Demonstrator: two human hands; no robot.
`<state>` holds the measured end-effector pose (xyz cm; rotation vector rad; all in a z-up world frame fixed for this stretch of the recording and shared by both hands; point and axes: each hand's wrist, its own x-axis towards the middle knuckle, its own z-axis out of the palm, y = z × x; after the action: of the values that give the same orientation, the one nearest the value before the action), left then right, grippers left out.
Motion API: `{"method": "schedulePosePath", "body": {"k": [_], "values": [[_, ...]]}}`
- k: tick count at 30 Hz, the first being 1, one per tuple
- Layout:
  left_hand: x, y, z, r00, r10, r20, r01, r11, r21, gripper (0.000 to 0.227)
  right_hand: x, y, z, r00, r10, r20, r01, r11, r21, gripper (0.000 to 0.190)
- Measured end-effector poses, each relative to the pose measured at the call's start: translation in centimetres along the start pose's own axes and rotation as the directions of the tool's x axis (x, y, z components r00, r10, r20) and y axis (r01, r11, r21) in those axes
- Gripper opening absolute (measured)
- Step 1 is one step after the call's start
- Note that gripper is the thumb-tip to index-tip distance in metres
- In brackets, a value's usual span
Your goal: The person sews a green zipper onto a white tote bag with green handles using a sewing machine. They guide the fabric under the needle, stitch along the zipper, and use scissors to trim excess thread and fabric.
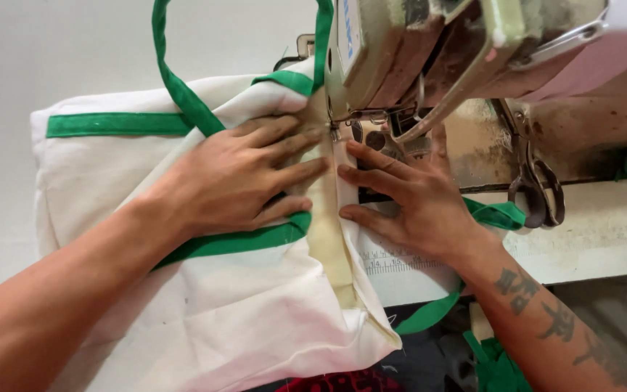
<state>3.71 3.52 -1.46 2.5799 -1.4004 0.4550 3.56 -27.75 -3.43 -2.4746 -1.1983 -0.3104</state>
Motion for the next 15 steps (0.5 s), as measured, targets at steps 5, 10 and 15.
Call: {"method": "schedulePosePath", "body": {"k": [5,10,15], "values": [[-0.5,1.4,-6.5,0.993,0.120,-0.018,-0.110,0.951,0.289,0.062,-0.8,-2.1,-1.7,0.993,0.115,0.036,-0.115,0.993,0.012,0.064],[-1.7,5.1,-12.2,0.947,-0.322,-0.006,0.318,0.936,-0.149,0.046,-2.8,-5.9,-6.9,0.891,0.374,-0.259,-0.290,0.905,0.310,0.034],[2.4,4.6,-14.0,0.490,-0.740,0.461,0.856,0.507,-0.097,0.061,-3.7,-7.8,-6.8,0.809,0.547,-0.218,-0.462,0.819,0.340,0.023]]}}
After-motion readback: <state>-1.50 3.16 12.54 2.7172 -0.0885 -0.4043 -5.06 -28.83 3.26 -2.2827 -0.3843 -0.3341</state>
